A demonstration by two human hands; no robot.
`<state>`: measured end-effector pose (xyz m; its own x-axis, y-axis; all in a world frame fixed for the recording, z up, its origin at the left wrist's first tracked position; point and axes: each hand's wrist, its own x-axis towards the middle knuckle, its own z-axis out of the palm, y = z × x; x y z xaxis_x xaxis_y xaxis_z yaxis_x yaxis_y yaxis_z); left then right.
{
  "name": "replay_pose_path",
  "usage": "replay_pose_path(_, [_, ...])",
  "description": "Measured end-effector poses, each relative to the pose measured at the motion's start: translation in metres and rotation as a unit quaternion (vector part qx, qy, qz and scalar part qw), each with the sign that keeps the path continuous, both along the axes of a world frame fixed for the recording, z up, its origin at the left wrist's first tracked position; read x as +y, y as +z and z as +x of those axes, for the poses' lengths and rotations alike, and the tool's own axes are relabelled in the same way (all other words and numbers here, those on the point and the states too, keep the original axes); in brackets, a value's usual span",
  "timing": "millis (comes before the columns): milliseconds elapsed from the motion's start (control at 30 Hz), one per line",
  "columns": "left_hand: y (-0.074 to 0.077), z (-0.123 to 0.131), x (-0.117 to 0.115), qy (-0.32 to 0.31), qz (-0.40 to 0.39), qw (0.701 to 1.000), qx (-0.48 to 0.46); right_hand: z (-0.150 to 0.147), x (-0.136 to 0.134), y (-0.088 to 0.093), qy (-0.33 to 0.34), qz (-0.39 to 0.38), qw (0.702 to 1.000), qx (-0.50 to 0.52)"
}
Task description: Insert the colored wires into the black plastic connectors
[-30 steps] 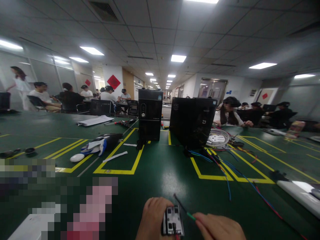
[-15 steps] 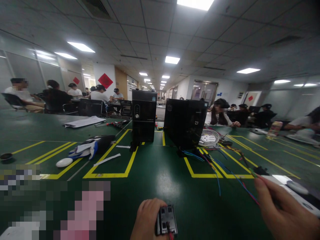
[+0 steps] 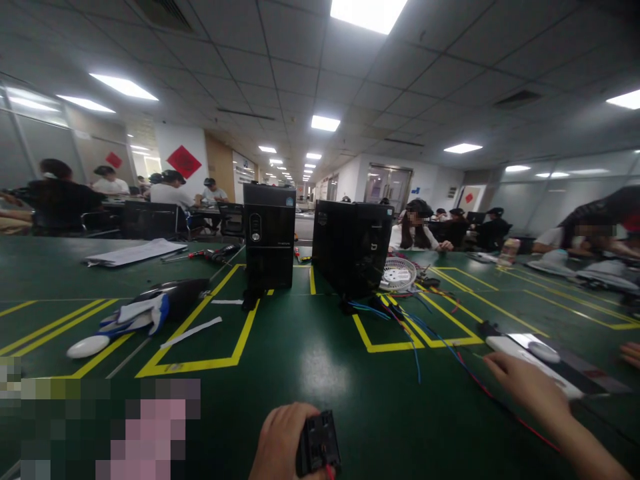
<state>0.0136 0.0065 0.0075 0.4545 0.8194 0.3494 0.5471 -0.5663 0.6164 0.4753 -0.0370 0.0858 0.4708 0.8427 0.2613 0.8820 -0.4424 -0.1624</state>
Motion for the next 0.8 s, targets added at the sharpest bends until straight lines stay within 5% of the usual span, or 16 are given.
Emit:
replay_pose_path(267, [0.003, 0.001, 0.001, 0.000, -0.032, 0.999, 0.014, 0.002, 0.002, -0.021, 0.035, -0.005, 0.999, 0.035])
replay_pose_path(467, [0.005, 0.000, 0.000, 0.003, -0.041, 0.999, 0.017, -0.019, 0.008, -0.020, 0.060, 0.081, 0.995, 0.011])
replay_pose_path(567, [0.008, 0.001, -0.002, 0.005, -0.052, 0.999, 0.014, -0.061, 0.014, -0.015, 0.094, 0.137, 0.986, 0.010])
replay_pose_path(667, [0.010, 0.001, -0.004, 0.010, -0.049, 0.999, 0.015, -0.133, 0.010, -0.006, 0.232, 0.168, 0.954, 0.093])
replay_pose_path(800, [0.005, 0.001, -0.003, 0.012, -0.031, 0.999, 0.018, -0.226, -0.001, -0.013, 0.379, 0.007, 0.898, 0.225])
